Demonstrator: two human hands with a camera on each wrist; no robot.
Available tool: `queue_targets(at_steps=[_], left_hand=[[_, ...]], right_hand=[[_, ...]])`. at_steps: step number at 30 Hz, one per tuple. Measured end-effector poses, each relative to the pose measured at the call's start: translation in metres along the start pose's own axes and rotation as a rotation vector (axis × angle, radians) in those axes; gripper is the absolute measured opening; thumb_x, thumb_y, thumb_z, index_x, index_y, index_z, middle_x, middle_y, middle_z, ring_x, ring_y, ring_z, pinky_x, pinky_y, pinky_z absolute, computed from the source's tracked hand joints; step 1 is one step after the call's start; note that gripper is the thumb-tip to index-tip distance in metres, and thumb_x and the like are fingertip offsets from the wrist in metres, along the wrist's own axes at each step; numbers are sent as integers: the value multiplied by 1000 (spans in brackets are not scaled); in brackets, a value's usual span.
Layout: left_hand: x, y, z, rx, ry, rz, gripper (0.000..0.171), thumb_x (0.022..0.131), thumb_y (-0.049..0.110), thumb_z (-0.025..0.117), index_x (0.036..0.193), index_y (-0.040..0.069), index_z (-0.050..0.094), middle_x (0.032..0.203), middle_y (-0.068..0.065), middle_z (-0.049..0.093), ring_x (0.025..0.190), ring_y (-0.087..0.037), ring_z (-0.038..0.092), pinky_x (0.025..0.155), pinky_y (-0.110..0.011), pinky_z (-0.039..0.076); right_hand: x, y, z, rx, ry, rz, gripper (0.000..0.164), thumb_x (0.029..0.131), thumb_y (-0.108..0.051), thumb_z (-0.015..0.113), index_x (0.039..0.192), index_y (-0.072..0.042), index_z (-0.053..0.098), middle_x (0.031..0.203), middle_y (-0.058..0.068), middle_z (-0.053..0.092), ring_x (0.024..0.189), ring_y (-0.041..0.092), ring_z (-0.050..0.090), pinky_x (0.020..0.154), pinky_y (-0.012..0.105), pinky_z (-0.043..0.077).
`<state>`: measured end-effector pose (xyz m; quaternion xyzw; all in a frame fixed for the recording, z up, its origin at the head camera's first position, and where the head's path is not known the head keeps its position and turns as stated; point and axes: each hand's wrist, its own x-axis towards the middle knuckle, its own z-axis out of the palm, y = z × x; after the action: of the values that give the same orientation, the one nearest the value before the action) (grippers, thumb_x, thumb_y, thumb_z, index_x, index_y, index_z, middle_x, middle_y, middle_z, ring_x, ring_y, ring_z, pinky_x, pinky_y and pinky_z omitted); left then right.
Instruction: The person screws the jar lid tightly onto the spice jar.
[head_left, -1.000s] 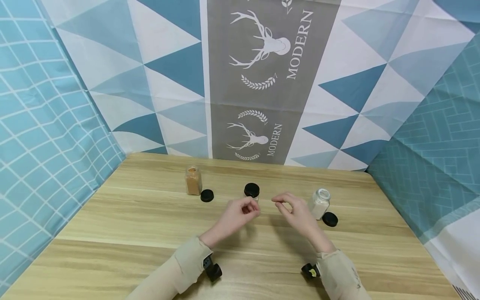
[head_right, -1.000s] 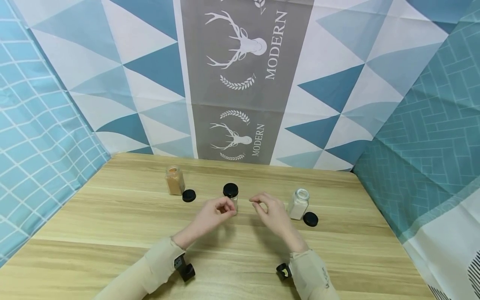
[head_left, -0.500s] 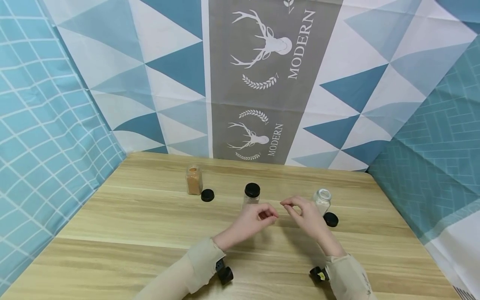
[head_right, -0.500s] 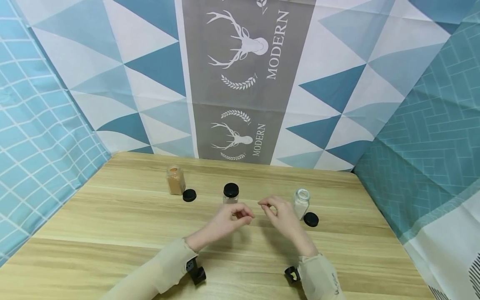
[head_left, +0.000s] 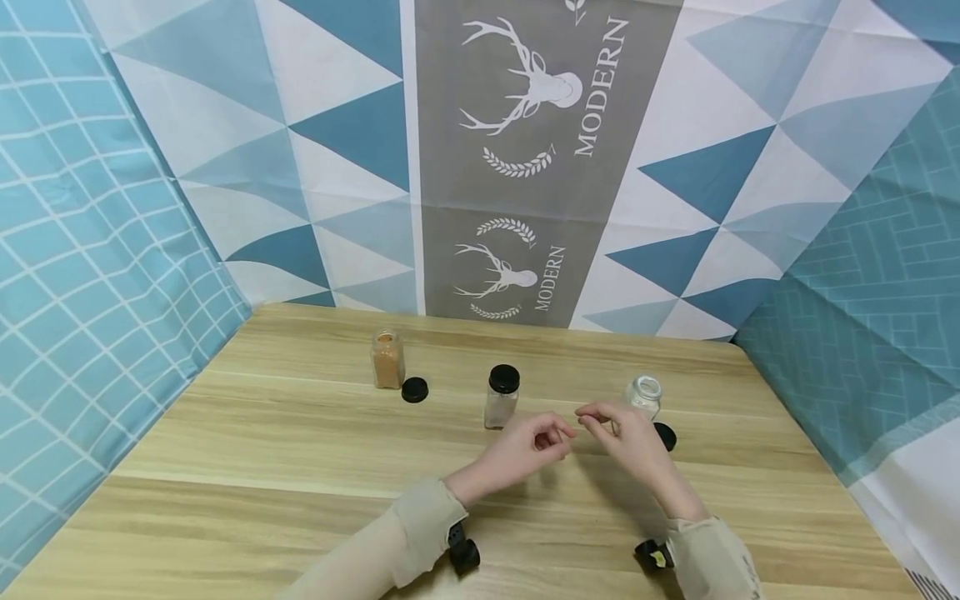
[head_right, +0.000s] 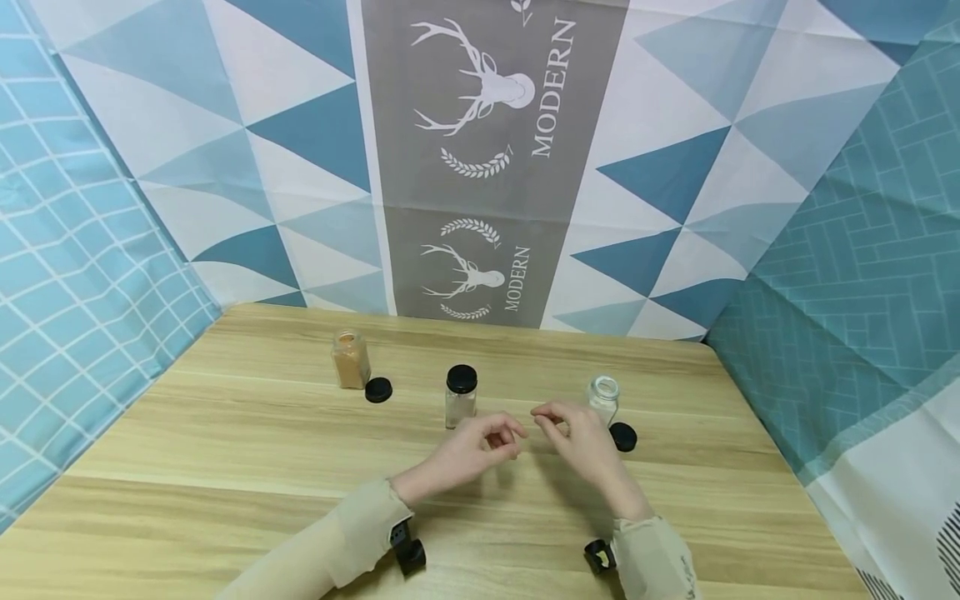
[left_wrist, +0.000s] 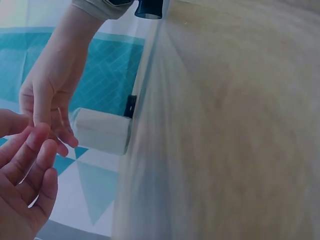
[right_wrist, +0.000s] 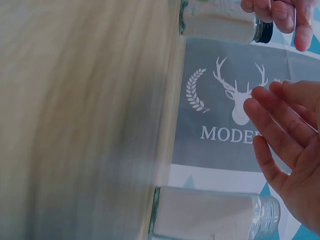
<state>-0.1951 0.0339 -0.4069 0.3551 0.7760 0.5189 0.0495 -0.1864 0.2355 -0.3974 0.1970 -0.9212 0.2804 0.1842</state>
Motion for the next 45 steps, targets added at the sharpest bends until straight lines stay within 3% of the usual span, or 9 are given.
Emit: queue_targets(at_steps=[12,20,28,36,45], left_hand=[[8,-8,12,-33,10,-67,17,88,18,59,102,8,62,78,7,60,68,-1,51,63,-17,44],[17,-8,17,-5,49,-83,15,87,18,59,100,10,63,81,8,62,69,1,52,64,-16,44],[24,-9,22,3,77,-121,17,87,18,59,103,13,63,86,9,62,70,0,52,64,-17,44],[37,-13,33,-57,161,-133,20,85,13,61,104,7,62,86,6,62,73,0,53,66,-16,45],[50,-14,46,-132,209,-188,26,83,14,64,108,10,59,96,3,63,81,-3,56,71,-17,46]], right_hand=[[-11,12,-9,12,9,26,11,86,-12,62,95,-13,69,90,-3,68,79,12,63,64,24,53],[-15,22,-25,-9,15,77,6,84,-12,64,89,-14,68,78,-4,65,63,0,52,54,21,45],[-18,31,-39,-35,3,104,7,83,-11,65,89,-11,68,78,-2,66,66,0,53,57,21,45],[-21,44,-46,-81,-13,166,8,84,-11,64,91,-9,67,79,-1,67,70,9,58,58,23,45],[-22,55,-51,-127,53,207,5,81,-7,66,86,-6,64,75,0,63,67,4,54,61,25,47]])
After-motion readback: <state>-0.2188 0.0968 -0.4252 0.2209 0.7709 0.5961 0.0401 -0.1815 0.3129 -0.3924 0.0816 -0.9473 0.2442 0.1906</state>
